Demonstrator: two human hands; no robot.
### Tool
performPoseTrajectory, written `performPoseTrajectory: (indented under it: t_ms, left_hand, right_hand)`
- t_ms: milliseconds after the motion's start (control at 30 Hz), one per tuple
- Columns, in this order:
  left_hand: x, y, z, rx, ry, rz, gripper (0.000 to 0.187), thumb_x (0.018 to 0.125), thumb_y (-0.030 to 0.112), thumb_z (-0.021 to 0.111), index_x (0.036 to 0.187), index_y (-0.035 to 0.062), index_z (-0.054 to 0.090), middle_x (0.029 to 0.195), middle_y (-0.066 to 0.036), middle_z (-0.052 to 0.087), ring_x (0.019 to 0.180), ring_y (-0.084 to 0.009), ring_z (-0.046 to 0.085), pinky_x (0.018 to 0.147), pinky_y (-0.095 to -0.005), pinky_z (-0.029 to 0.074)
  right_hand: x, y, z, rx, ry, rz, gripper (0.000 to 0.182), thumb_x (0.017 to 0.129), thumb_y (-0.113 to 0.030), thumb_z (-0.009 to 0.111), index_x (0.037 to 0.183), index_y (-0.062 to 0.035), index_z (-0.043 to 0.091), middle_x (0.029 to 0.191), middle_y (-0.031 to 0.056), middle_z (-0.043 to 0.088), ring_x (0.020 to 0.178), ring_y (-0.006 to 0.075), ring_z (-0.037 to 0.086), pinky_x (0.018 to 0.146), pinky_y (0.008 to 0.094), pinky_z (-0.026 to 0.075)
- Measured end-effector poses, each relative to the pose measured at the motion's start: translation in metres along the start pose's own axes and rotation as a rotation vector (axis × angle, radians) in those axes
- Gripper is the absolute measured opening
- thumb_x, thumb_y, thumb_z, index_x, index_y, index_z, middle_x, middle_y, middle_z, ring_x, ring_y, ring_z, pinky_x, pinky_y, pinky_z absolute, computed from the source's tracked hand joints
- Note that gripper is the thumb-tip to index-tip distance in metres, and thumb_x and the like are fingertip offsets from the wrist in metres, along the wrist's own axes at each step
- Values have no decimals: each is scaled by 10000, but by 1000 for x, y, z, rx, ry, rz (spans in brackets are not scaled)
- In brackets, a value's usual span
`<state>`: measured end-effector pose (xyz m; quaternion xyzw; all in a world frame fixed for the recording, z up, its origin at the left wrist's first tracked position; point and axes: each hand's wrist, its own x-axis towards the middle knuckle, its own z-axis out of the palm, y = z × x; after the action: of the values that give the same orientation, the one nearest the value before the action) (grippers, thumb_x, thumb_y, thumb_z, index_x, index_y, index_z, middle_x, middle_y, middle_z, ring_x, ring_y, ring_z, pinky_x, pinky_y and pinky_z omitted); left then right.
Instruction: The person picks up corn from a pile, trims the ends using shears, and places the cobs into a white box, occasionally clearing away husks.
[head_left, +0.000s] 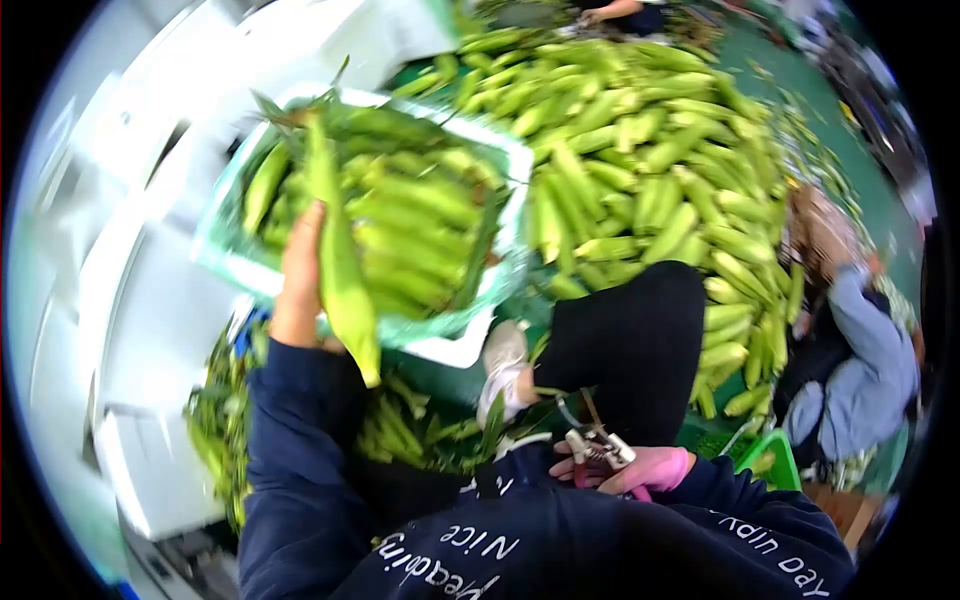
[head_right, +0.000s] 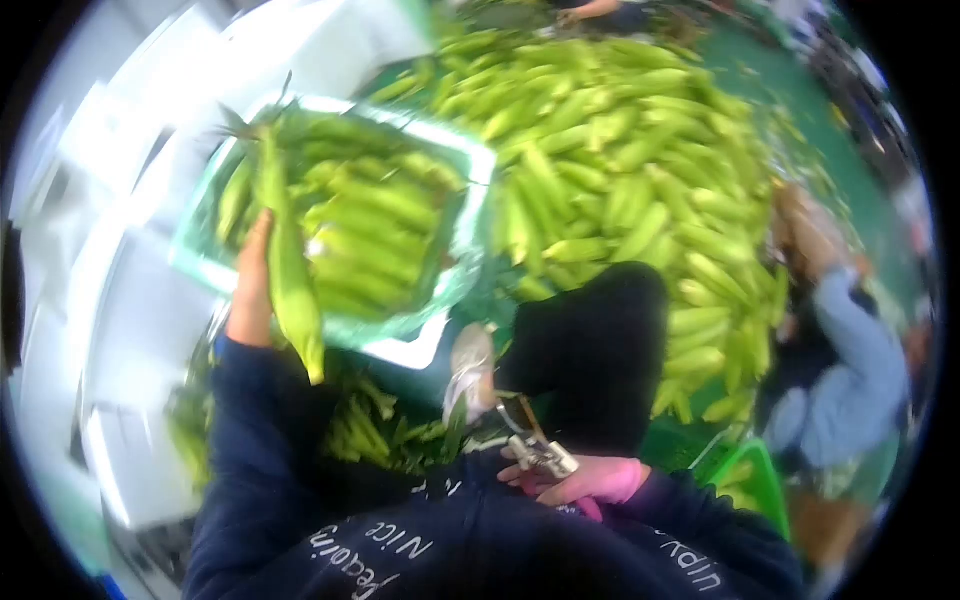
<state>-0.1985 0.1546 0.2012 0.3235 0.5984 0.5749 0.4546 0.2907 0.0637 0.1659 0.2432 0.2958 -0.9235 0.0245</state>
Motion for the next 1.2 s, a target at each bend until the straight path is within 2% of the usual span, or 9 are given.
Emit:
performPoseTrajectory:
  t_ms: [100, 233, 267, 400, 500, 700, 867, 1000, 1200]
  left_hand:
    - [-119, -55, 2, -479, -81, -224, 475, 1029, 457, 503, 1250, 39, 552, 1013, -121, 688, 856, -242, 687, 678, -393, 598]
    - [-225, -121, -8, -705, 159, -351, 444, 1029, 421, 519, 1265, 46, 546, 1041, -127, 681, 868, -242, 683, 718, -393, 600]
    - [-242, -123, -11, -723, 147, -327, 514, 1039, 435, 464, 1384, 56, 502, 1053, -108, 656, 905, -239, 654, 750, -387, 569]
    - [-283, -94, 2, -372, 311, -143, 416, 1032, 285, 561, 1360, 38, 491, 1013, -90, 663, 865, -170, 652, 790, -298, 549]
    - [-307, -90, 0, -220, 298, -202, 447, 1028, 281, 585, 1382, 27, 483, 1046, -74, 644, 897, -135, 623, 810, -288, 527]
    - [-323, -110, -2, -17, 133, -294, 515, 1018, 306, 583, 1424, 19, 446, 1073, -82, 626, 943, -162, 618, 821, -308, 535]
    - [-328, -116, -2, -318, -21, -410, 539, 996, 404, 592, 1351, 17, 474, 983, -137, 633, 851, -202, 642, 774, -309, 541]
    - [-332, -116, -1, -413, -98, -510, 597, 956, 450, 627, 1325, 1, 493, 955, -144, 638, 830, -212, 647, 745, -320, 545]
    - [-334, -119, -19, -659, 19, -247, 715, 824, 525, 768, 1242, -10, 547, 954, -129, 651, 798, -200, 659, 684, -318, 574]
  right_hand:
    - [21, -18, -16, 123, 16, 97, 777, 808, 22, 715, 1494, -12, 350, 1317, 181, 583, 1216, 279, 598, 1091, 386, 447]
    - [107, -74, -9, -713, -239, 59, 720, 822, -110, 752, 1441, -23, 394, 1155, 105, 578, 1022, 220, 613, 964, 370, 496]
    - [126, -98, 26, -843, -226, 171, 715, 822, -144, 758, 1431, -31, 401, 1140, 89, 565, 1007, 194, 596, 935, 345, 492]
    - [203, -62, 34, -1097, -433, -203, 705, 882, -243, 738, 1452, -27, 382, 946, 75, 601, 615, 135, 596, 632, 285, 515]
    - [208, -70, 64, -1106, -386, 69, 748, 862, -317, 749, 1444, -14, 391, 1129, 148, 577, 926, 207, 634, 835, 329, 507]
    - [210, -51, 67, -1422, -437, -172, 813, 803, -448, 759, 1408, 1, 453, 1271, 257, 558, 1213, 399, 533, 1035, 427, 430]
    - [206, -24, 51, -1409, -398, -334, 594, 779, -320, 839, 1217, -2, 597, 867, 78, 663, 757, 199, 648, 716, 322, 531]
    - [204, -22, 57, -1019, -287, 103, 272, 900, -239, 730, 1047, -27, 643, 718, 49, 655, 590, 88, 622, 582, 270, 508]
    - [189, -35, 38, -913, -339, 41, 434, 866, -235, 737, 1195, -28, 544, 936, 49, 607, 848, 134, 595, 750, 288, 495]
